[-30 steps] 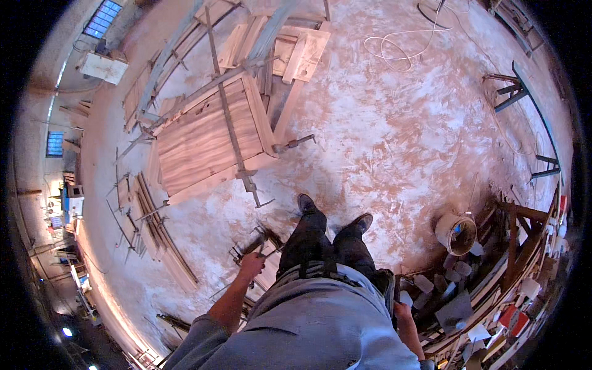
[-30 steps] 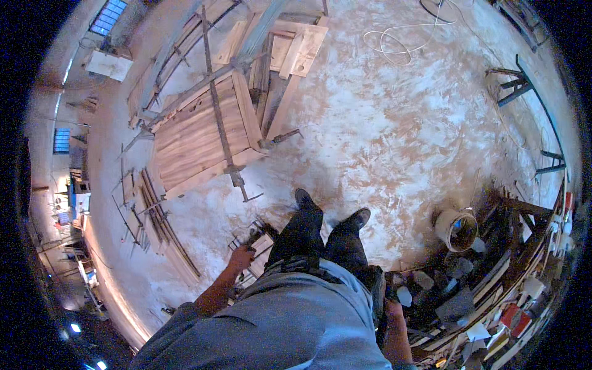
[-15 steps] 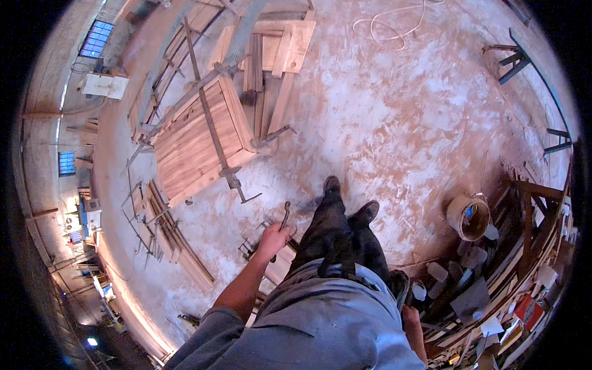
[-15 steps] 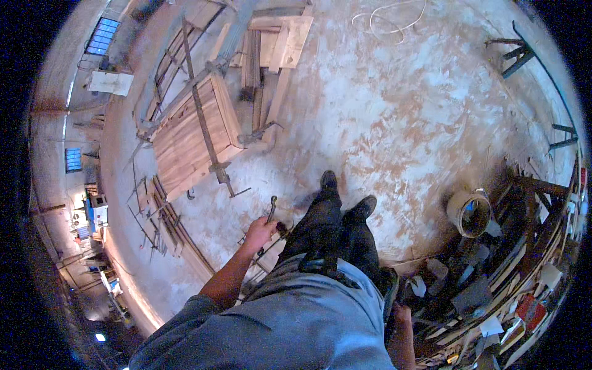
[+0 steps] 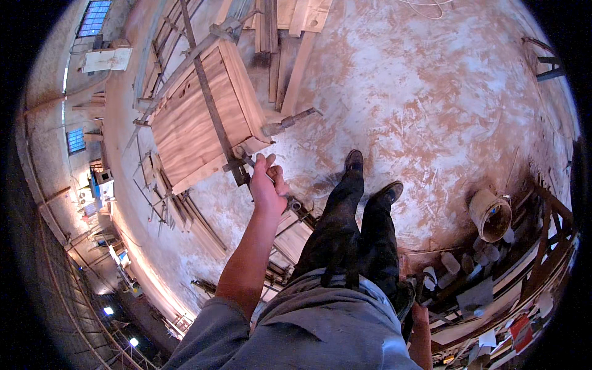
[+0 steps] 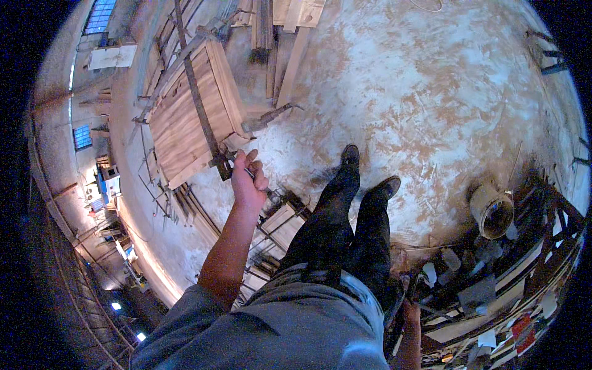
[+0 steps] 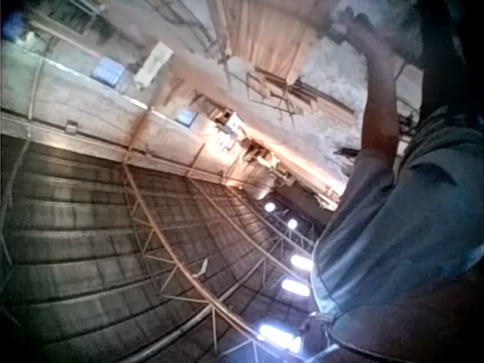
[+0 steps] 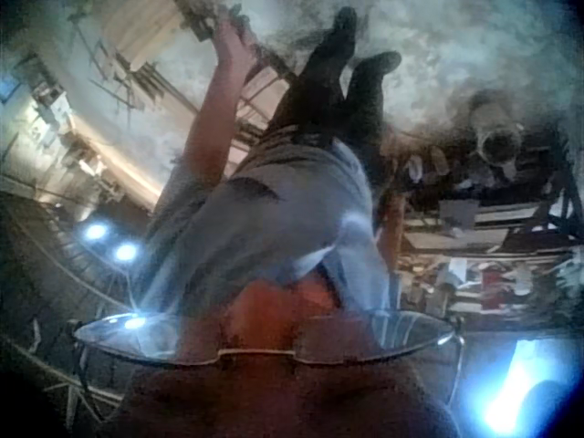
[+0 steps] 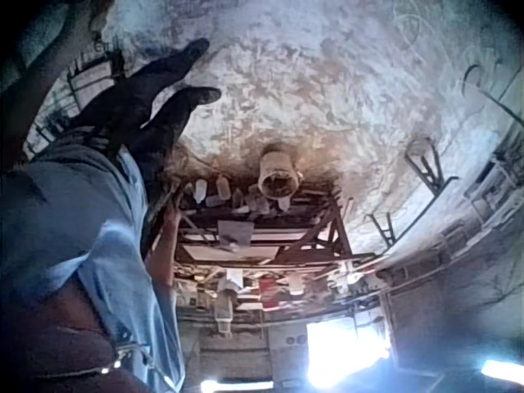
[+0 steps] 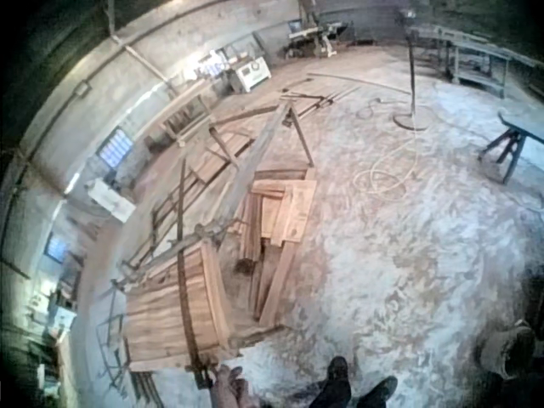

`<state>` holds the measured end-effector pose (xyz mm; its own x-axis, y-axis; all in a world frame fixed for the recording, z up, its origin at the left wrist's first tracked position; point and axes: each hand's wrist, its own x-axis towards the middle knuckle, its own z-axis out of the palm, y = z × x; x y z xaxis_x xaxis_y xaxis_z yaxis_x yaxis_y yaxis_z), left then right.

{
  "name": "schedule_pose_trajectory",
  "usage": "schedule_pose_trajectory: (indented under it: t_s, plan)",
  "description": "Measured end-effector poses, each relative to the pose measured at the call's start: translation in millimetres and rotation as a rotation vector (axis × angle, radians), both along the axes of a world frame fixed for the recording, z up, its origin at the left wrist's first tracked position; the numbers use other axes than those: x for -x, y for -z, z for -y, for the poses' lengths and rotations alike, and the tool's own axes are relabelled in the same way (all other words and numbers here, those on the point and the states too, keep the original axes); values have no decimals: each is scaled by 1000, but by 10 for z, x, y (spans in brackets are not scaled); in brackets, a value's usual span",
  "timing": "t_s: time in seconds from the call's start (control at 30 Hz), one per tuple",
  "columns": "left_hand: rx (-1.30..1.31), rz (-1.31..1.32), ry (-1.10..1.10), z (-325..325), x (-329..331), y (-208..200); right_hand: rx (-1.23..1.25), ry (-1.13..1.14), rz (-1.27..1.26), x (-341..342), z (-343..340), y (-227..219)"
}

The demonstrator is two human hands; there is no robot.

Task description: The person assembles a wooden frame by positioning a wooden board on a workbench and securing it with metal clamps. They retrieve a hammer from a cluttered table and use it to drive nails into the frame to fasten the pieces together. The person adjusts the clamps and hammers the nails multiple times to ensure the structure is held in place.

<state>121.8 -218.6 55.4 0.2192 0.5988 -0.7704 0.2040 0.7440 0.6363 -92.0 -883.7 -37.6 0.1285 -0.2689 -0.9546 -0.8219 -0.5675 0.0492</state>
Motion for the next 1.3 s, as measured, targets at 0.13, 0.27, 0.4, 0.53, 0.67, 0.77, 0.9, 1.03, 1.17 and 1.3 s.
schedule_pose_trajectory:
  t_s: [0.13, 0.27, 0.4, 0.53, 0.67, 0.77, 0.9, 1.03, 1.17, 1.3]
  plan:
    - [28, 17, -41, -105, -198, 1, 31, -6, -73, -684, -600, -441]
    - [67, 55, -81, -130, -206, -12, -200, 170, 17, -670, -420, -306]
    - [75, 73, -173, -134, -180, 32, -81, -168, 38, -678, -141, -108]
    - [58, 67, -200, -129, -123, 23, -206, -558, 118, -1065, -66, -253]
    - [35, 95, -201, -97, -64, 32, 74, -530, -27, -1877, -1108, -895]
    - [24, 137, -245, -122, -26, 65, -99, -769, 198, -2014, -807, -847]
    - [4, 155, -263, -132, -19, 89, 90, -620, 42, -2449, -1395, -1038]
    - [3, 123, -220, -185, -22, 101, -121, -522, 189, -2396, -1055, -774]
    - [-48, 100, -162, -178, -13, 87, -329, -372, 295, -2441, -1538, -725]
    - [-43, 112, -144, -190, 8, 126, -181, -638, 99, -2436, -1248, -556]
